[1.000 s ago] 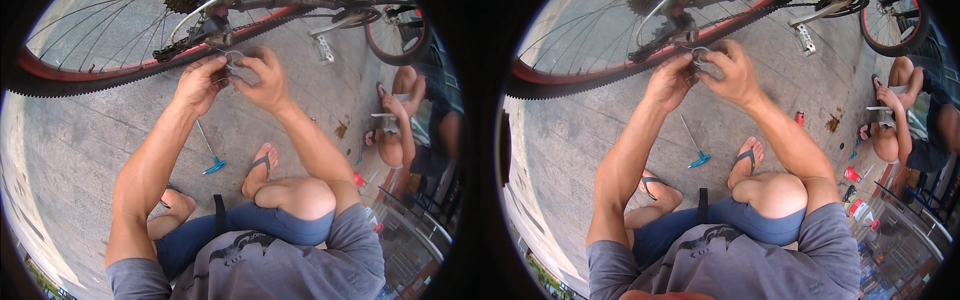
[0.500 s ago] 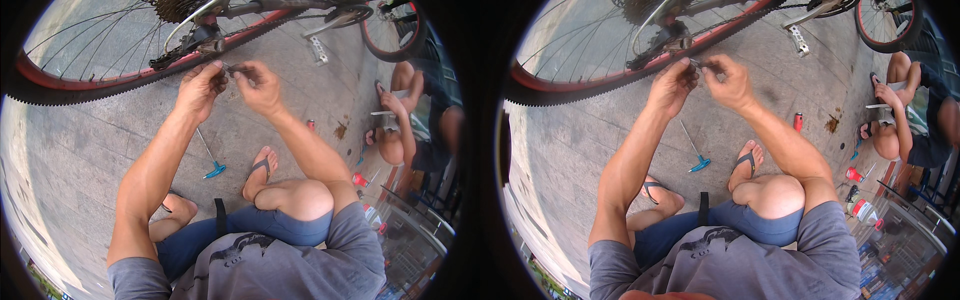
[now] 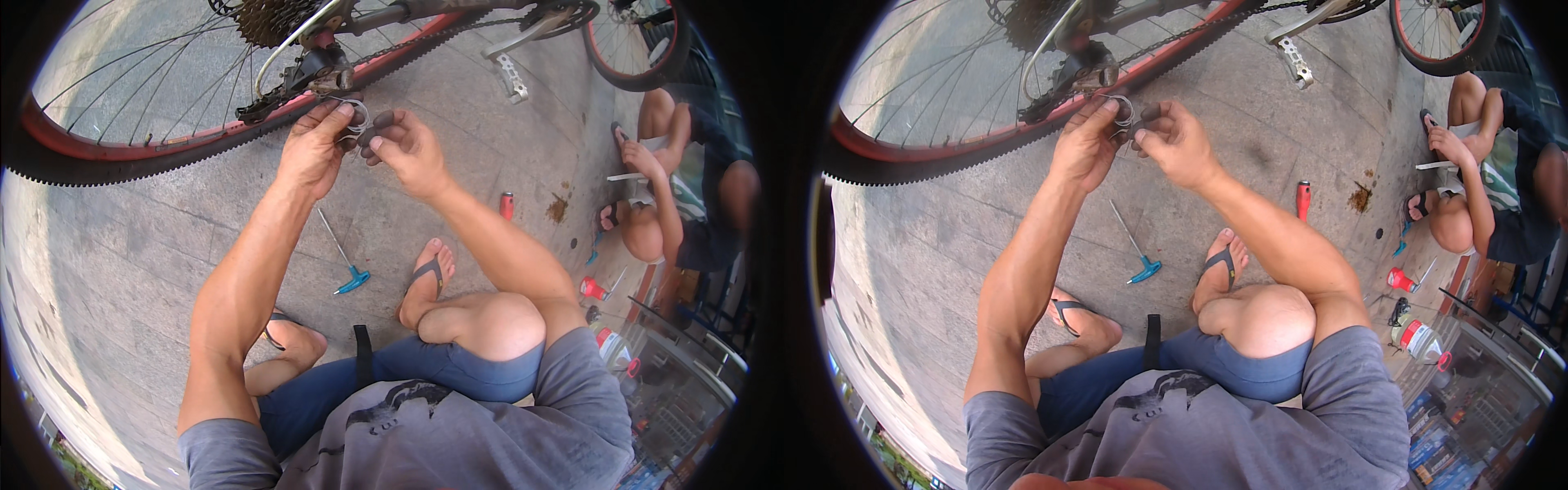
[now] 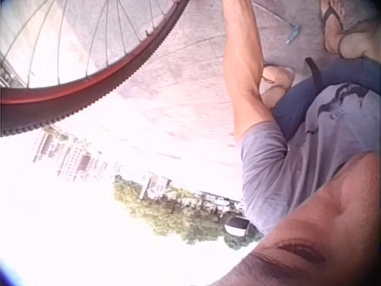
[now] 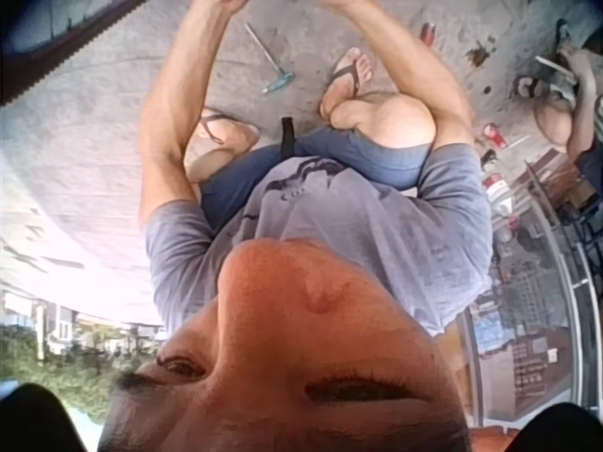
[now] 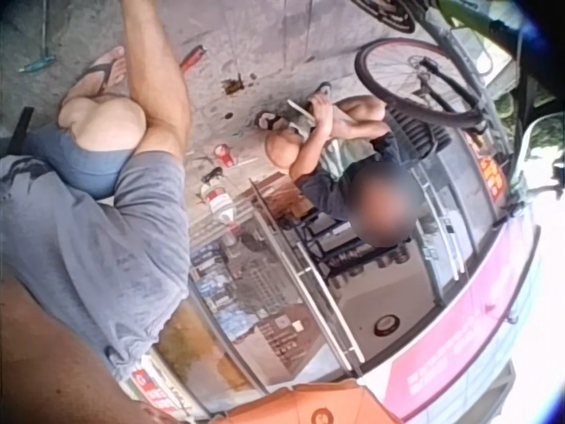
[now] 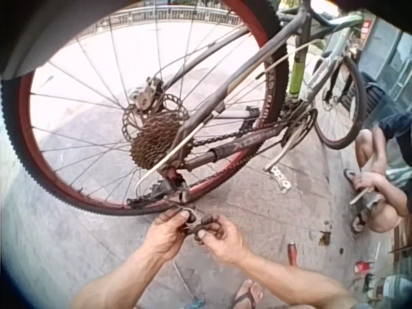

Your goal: The person sits on the ground and adjusts the rear derailleur and chain of a bicycle using a screwdriver and hands. They manipulate the derailleur cable and chain, then test the wheel rotation to check the adjustment.

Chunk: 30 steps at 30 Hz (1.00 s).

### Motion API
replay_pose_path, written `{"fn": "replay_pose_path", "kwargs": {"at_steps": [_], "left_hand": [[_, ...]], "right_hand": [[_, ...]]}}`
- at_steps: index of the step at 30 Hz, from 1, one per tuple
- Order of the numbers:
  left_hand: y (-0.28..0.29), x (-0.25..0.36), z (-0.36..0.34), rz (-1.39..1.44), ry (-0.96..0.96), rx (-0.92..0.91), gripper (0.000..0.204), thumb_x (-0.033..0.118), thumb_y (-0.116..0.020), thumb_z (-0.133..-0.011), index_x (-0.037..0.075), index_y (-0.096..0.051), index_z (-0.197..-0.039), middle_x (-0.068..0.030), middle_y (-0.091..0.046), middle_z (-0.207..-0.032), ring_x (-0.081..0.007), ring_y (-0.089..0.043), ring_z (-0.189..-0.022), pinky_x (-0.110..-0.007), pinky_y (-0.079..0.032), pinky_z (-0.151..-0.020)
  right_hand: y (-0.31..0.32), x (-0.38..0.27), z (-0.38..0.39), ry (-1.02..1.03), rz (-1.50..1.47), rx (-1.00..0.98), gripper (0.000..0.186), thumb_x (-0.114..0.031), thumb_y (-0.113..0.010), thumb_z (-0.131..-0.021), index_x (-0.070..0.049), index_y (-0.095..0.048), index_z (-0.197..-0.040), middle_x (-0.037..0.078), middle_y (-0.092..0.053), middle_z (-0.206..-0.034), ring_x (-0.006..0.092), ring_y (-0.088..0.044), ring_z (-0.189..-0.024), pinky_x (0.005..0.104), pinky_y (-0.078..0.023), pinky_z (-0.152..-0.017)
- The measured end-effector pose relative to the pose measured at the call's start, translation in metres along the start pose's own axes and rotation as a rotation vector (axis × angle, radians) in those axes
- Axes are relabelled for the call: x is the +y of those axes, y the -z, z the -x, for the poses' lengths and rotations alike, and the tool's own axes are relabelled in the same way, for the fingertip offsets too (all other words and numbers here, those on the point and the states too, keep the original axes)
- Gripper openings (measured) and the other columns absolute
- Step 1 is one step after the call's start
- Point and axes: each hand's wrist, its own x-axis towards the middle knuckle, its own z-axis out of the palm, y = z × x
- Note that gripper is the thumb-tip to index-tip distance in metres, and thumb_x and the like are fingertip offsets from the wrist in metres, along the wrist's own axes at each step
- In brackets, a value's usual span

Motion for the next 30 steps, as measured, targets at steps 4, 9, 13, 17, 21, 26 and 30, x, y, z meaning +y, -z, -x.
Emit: {"fn": "replay_pose_path", "kwargs": {"at_steps": [4, 9, 13, 17, 21, 26, 30], "left_hand": [[0.0, -0.003, -0.002, -0.018, -0.017, 0.001, 0.015, 0.011, -0.062, -0.092, 0.008, -0.063, -0.106, -0.0028, -0.066, -0.097, -0.0139, -0.061, -0.088, -0.031, -0.047, -0.076], [-0.002, -0.007, -0.001, -0.114, -0.137, 0.001, 0.014, 0.011, -0.062, -0.091, 0.005, -0.065, -0.104, -0.0015, -0.065, -0.09, -0.0117, -0.059, -0.081, -0.028, -0.047, -0.071], [-0.001, -0.015, -0.001, -0.462, -0.263, 0.14, 0.017, 0.011, -0.061, -0.091, 0.001, -0.068, -0.104, -0.0004, -0.066, -0.087, -0.0075, -0.056, -0.077, -0.025, -0.045, -0.069], [0.001, -0.024, -0.002, -0.711, -0.448, 0.291, 0.022, 0.013, -0.062, -0.088, -0.004, -0.068, -0.101, -0.006, -0.07, -0.088, -0.0082, -0.06, -0.078, -0.025, -0.048, -0.071], [0.004, -0.023, -0.001, -0.978, -0.592, 0.358, 0.023, 0.013, -0.064, -0.086, -0.005, -0.068, -0.1, -0.0098, -0.069, -0.085, -0.0091, -0.06, -0.076, -0.027, -0.049, -0.07], [0.009, -0.022, -0.002, -0.965, -0.585, 0.356, 0.024, 0.015, -0.065, -0.087, -0.003, -0.068, -0.1, -0.0074, -0.069, -0.082, -0.0097, -0.059, -0.074, -0.027, -0.048, -0.07], [0.022, -0.017, -0.003, -0.809, -0.507, 0.303, 0.024, 0.016, -0.066, -0.086, -0.003, -0.069, -0.101, -0.0048, -0.068, -0.082, -0.009, -0.058, -0.074, -0.025, -0.047, -0.069]], "right_hand": [[-0.004, 0.005, 0.001, -0.276, -0.213, -0.044, 0.021, -0.008, -0.063, -0.089, 0.002, -0.054, -0.105, 0.008, -0.064, -0.092, 0.0152, -0.064, -0.077, 0.0278, -0.053, -0.066], [-0.005, -0.001, -0.001, -0.257, 0.002, 0.03, 0.017, -0.01, -0.065, -0.089, -0.001, -0.059, -0.102, 0.004, -0.065, -0.085, 0.0118, -0.061, -0.073, 0.0245, -0.05, -0.063], [-0.006, -0.011, -0.008, -0.207, 0.181, 0.021, 0.016, -0.005, -0.066, -0.086, 0.001, -0.06, -0.1, 0.004, -0.064, -0.082, 0.0109, -0.06, -0.073, 0.023, -0.048, -0.061], [-0.014, -0.014, -0.013, -0.09, 0.084, 0.031, 0.017, -0.001, -0.064, -0.086, 0.003, -0.059, -0.102, 0.005, -0.063, -0.082, 0.0113, -0.06, -0.07, 0.0245, -0.05, -0.061], [-0.019, -0.013, -0.015, 0.076, 0.004, 0.002, 0.021, 0.0, -0.063, -0.087, 0.004, -0.056, -0.107, 0.006, -0.063, -0.086, 0.0121, -0.061, -0.075, 0.0261, -0.051, -0.065], [-0.012, -0.022, -0.028, -0.043, 0.109, 0.118, 0.021, -0.007, -0.06, -0.091, 0.001, -0.055, -0.11, 0.008, -0.065, -0.088, 0.0148, -0.063, -0.082, 0.0285, -0.051, -0.07], [0.018, -0.044, -0.037, -0.086, -0.075, 0.135, 0.021, -0.016, -0.059, -0.094, -0.003, -0.057, -0.111, 0.008, -0.066, -0.09, 0.0167, -0.062, -0.08, 0.0288, -0.05, -0.07]]}}
